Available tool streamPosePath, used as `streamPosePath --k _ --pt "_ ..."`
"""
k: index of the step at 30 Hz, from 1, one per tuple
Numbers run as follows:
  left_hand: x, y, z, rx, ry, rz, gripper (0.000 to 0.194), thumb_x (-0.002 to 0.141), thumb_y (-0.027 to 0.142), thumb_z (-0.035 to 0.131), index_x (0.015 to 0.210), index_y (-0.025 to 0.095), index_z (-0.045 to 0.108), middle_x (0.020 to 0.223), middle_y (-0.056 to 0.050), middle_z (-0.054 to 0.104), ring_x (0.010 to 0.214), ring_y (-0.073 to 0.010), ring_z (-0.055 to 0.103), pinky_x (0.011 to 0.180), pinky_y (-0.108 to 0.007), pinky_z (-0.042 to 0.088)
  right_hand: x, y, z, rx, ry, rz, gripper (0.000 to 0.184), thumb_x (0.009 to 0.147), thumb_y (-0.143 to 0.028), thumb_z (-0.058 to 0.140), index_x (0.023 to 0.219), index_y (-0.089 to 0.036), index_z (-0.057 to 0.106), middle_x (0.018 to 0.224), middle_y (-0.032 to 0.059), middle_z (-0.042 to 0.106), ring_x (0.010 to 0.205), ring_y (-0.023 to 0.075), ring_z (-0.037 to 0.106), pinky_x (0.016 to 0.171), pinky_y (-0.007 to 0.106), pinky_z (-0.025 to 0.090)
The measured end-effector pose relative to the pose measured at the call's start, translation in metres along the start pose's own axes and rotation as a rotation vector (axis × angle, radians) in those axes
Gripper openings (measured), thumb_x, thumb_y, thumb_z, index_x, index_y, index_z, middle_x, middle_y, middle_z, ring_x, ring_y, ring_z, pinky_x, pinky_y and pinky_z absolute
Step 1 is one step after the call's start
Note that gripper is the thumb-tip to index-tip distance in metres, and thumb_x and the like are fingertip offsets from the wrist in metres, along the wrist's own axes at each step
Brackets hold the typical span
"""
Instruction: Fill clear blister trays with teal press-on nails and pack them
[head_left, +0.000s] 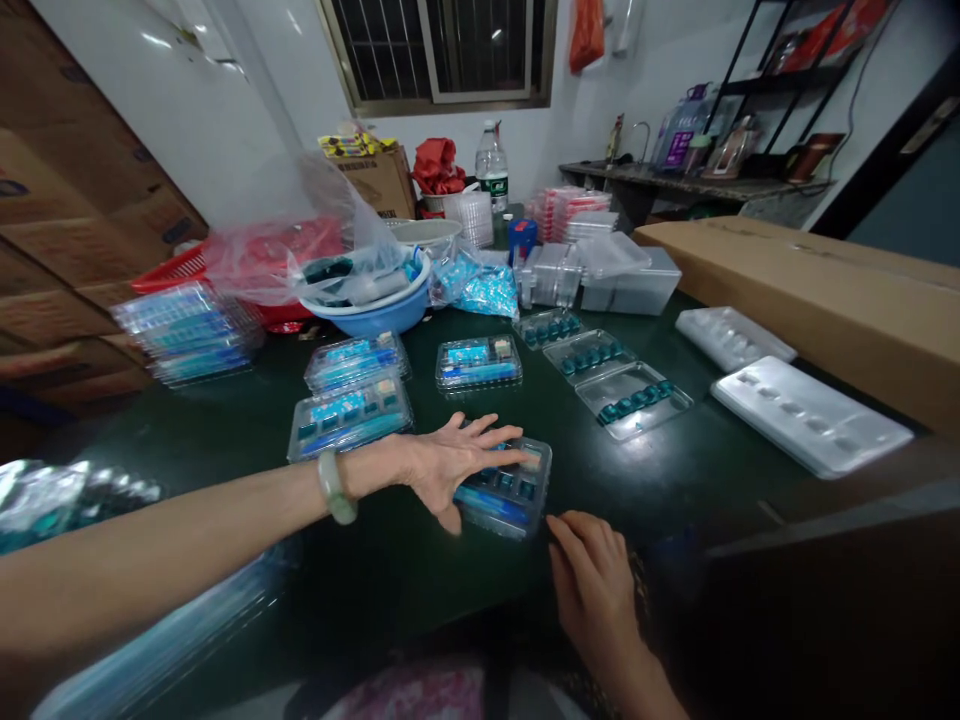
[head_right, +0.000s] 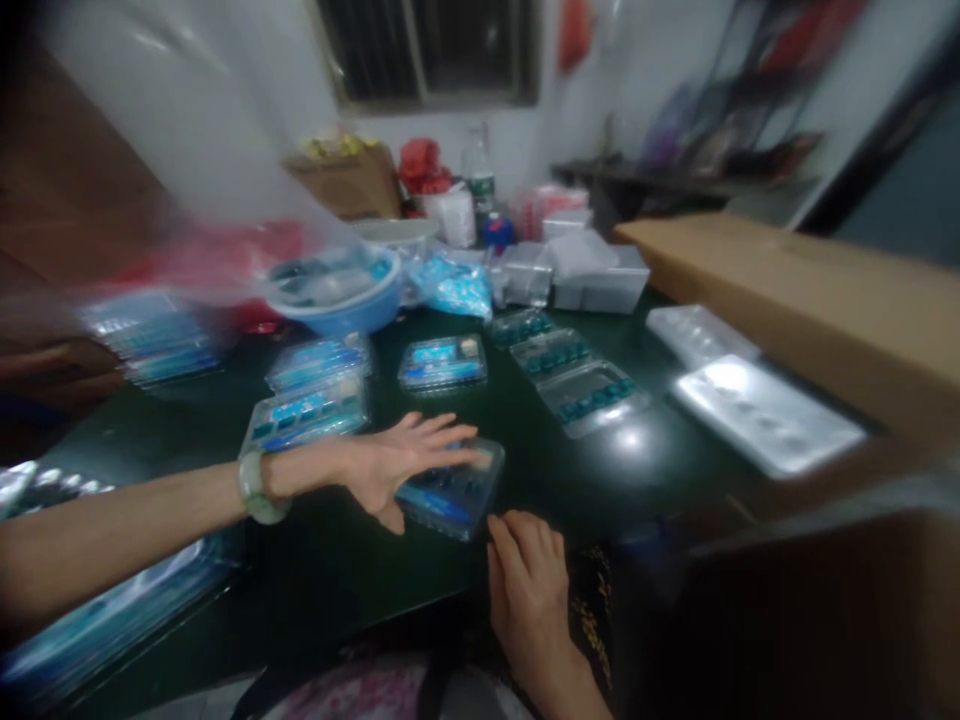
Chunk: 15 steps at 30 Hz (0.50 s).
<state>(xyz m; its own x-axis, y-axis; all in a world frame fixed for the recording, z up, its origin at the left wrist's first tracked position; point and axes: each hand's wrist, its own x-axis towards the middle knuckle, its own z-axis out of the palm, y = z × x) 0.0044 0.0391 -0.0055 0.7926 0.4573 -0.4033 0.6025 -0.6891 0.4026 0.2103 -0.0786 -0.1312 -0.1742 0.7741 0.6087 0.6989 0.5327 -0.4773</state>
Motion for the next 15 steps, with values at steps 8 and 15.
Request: streamPosePath --k 8,15 --pt "0.007 0.003 0.030 0.174 0.236 -0.025 0.097 0.054 0.064 0.055 0.135 0.030 0.015 0.141 -0.018 0.009 0.121 -0.0460 0.016 0.087 -0.064 0.009 -0.011 0.011 0.010 -0.099 0.083 -0.090 0.031 0.080 -0.012 0.048 0.111 -0.016 0.051 0.098 0.0118 0.055 0.091 0.0237 0.052 0.073 0.038 0.039" --pt "-0.001 0.017 0.019 0.252 0.415 -0.183 0.092 0.047 0.065 0.056 0.128 0.031 0.029 0.102 -0.010 0.042 0.086 -0.0281 0.043 0.075 -0.045 0.031 -0.026 0.032 0.020 -0.173 0.111 -0.143 0.036 0.082 -0.024 0.046 0.117 -0.015 0.046 0.098 0.0121 0.057 0.088 0.0241 0.054 0.076 0.038 0.041"
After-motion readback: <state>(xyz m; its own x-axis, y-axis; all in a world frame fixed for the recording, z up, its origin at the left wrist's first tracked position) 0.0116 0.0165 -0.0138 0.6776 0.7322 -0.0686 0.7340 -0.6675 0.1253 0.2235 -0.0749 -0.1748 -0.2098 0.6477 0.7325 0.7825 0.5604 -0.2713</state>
